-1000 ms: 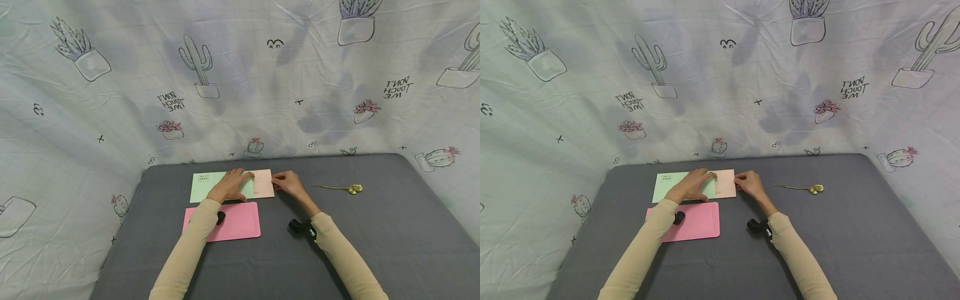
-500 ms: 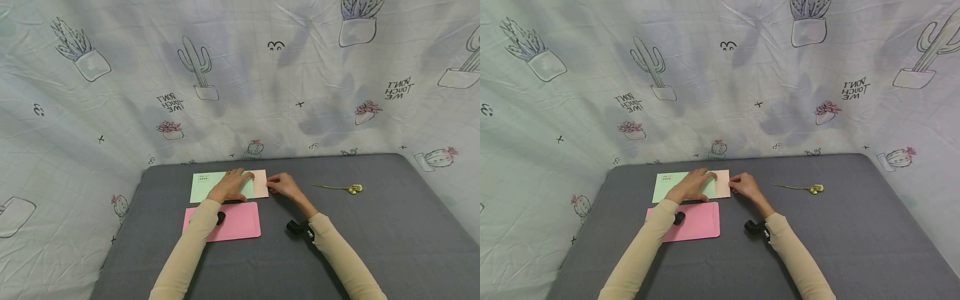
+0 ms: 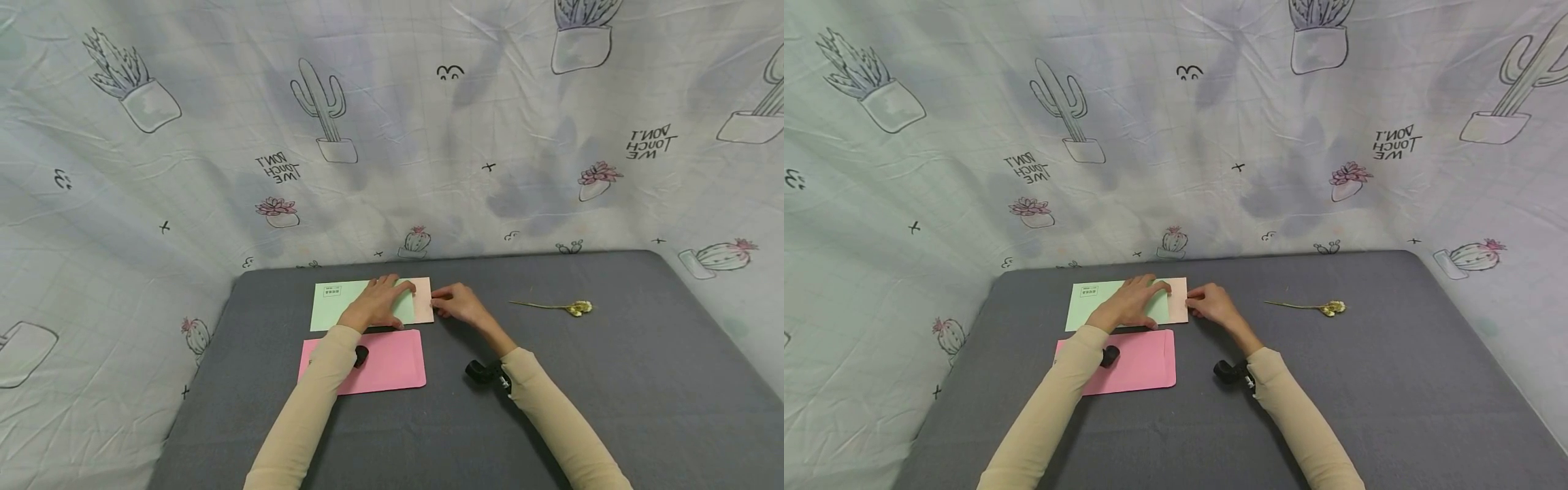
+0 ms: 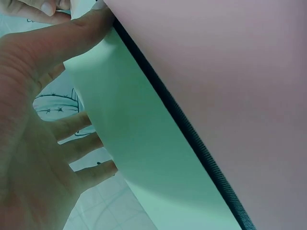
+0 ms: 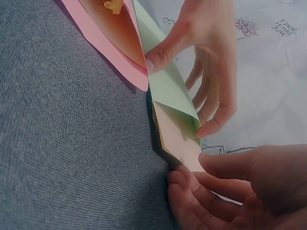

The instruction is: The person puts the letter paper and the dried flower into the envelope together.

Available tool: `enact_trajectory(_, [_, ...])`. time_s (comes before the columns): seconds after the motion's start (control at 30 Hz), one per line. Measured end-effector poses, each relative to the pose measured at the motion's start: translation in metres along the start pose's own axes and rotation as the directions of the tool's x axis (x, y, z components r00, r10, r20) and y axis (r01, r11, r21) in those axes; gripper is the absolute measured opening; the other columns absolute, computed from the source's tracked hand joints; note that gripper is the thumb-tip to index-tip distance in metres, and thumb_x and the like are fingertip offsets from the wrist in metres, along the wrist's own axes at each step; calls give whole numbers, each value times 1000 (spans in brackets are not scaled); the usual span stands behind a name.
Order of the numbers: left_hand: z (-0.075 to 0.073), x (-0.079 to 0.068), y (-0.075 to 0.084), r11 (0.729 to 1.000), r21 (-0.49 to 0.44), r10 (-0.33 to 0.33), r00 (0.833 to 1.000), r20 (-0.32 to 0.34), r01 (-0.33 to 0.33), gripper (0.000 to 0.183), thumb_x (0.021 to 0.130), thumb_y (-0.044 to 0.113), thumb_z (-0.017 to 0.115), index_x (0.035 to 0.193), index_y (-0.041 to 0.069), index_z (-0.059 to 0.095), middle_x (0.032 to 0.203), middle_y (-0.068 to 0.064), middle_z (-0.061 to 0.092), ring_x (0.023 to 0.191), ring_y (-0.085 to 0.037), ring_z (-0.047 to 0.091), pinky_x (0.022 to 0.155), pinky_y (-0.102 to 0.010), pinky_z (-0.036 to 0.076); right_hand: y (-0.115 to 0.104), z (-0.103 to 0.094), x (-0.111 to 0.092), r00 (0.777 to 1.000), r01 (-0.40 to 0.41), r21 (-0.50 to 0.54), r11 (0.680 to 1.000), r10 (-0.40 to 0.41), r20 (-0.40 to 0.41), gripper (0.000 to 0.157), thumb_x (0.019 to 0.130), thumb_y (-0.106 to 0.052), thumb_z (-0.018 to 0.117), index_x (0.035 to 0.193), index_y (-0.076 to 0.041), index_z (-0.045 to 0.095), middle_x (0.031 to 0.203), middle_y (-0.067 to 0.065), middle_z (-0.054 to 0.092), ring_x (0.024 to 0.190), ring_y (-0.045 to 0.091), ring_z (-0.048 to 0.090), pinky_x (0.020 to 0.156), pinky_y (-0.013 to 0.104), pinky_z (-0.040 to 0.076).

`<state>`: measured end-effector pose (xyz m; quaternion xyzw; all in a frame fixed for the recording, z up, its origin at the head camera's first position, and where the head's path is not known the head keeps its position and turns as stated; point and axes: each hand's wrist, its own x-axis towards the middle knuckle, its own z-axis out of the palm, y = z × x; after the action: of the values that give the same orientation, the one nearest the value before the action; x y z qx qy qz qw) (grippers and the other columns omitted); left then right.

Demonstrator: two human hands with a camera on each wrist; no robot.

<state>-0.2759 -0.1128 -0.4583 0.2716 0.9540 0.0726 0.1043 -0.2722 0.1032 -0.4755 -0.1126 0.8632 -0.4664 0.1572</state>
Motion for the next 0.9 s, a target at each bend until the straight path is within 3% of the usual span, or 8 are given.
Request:
enact_trajectory(0.33, [1,-1,0,1000,-18,2,1000,-4,-2,75,72,37,88,135,29,48,143,-14,41,132,-34,41,111,-53,29,-3,4,0,1000,4,9,1000,-4,21,28,95,-4,61,118,11,65,100,22,71,74,20,69,67,31,58])
enact_trajectory(0.9, [3,-2,0,1000,-24,1,1000,-18,-2,76,71,36,89,135,28,48,142,-14,42,131,-34,41,111,-53,29,-9,14,2,998,48,-4,999,-47,39,26,94,0,61,117,12,65,87,17,72,68,19,68,63,30,57])
